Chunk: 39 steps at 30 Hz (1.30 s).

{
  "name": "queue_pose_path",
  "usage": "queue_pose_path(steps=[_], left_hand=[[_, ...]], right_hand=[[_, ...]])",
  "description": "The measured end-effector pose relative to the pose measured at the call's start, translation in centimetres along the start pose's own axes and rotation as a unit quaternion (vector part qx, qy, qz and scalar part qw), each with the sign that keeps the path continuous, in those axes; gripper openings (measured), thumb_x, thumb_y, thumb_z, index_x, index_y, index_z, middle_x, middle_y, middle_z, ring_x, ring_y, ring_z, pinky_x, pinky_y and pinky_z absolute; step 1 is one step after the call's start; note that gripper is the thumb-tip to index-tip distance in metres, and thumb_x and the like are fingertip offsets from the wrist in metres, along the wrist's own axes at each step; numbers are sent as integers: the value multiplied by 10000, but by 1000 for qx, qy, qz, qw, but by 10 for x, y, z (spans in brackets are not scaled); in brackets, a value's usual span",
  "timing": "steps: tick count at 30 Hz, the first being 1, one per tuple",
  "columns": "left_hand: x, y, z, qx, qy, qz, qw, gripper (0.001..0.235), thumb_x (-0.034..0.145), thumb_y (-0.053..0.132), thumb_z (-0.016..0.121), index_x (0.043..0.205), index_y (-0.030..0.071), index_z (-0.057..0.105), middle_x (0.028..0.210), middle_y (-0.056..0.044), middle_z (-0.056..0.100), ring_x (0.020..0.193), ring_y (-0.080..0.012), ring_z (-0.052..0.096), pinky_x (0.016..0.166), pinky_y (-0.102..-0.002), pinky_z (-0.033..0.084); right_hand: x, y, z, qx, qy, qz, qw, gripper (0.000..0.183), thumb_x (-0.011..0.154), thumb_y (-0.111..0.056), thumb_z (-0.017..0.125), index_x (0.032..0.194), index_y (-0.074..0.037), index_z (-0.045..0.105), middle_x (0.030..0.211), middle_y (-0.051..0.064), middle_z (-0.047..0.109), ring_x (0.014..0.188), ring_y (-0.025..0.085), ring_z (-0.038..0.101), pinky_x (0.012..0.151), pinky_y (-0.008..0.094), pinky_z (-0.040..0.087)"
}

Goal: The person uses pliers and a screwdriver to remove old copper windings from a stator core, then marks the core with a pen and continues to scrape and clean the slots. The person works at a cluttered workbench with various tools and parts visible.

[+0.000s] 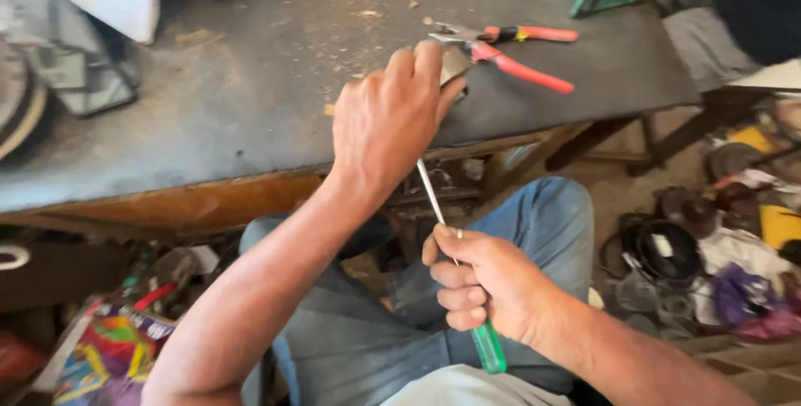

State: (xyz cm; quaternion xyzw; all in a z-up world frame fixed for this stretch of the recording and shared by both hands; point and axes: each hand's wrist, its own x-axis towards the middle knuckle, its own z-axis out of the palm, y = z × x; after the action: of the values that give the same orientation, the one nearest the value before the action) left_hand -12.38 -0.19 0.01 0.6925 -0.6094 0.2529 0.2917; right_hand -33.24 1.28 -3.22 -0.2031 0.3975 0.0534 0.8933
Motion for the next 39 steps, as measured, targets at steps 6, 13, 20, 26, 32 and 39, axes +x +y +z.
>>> queue_pose_path(steps=[6,13,20,26,32,39], left_hand=[[4,-19,-4,-54,-34,-2,998,427,953,480,744,986,77,607,684,-84,640,561,-324,670,461,-433,502],[38,-56,12,-96,-147,-38,984,487,921,579,767,1007,113,655,724,-114,690,681,-367,703,600,-503,537],[31,-16,21,37,59,-126,990,444,775,488,697,1133,226,690,1294,-229,569,1079,-464,640,871,-619,470],[46,-23,17,-44,-65,-75,994,589,999,556,585,982,-10,743,1089,-210,686,1143,-410,603,948,-639,345],[83,-4,32,97,-159,-153,970,733,917,726,490,854,52,772,844,-177,729,846,-331,685,920,-521,382],[99,-46,85,56,-97,-116,987,629,905,643,587,748,69,790,772,-188,729,713,-363,727,600,-487,531]], right_hand=[[5,8,-17,-7,-74,-48,996,256,1055,-332,514,948,-107,573,566,-76,317,432,62,303,381,243,259],[-23,25,-100,-404,172,-239,866,287,998,-252,526,1185,-59,627,604,-39,427,496,76,391,438,261,349],[-42,16,-125,-295,233,-378,846,290,1009,-162,491,1224,1,596,602,14,460,490,115,425,434,287,373],[-17,46,-110,-316,212,-309,871,307,1017,-194,472,1206,-39,658,581,5,466,473,95,429,417,265,374],[25,60,-92,-362,193,-315,856,283,1028,-190,490,1140,-17,683,574,-5,450,470,79,406,426,259,351],[47,41,-91,-395,187,-355,826,293,1036,-208,479,1117,-12,682,566,-20,445,469,67,432,441,250,379]])
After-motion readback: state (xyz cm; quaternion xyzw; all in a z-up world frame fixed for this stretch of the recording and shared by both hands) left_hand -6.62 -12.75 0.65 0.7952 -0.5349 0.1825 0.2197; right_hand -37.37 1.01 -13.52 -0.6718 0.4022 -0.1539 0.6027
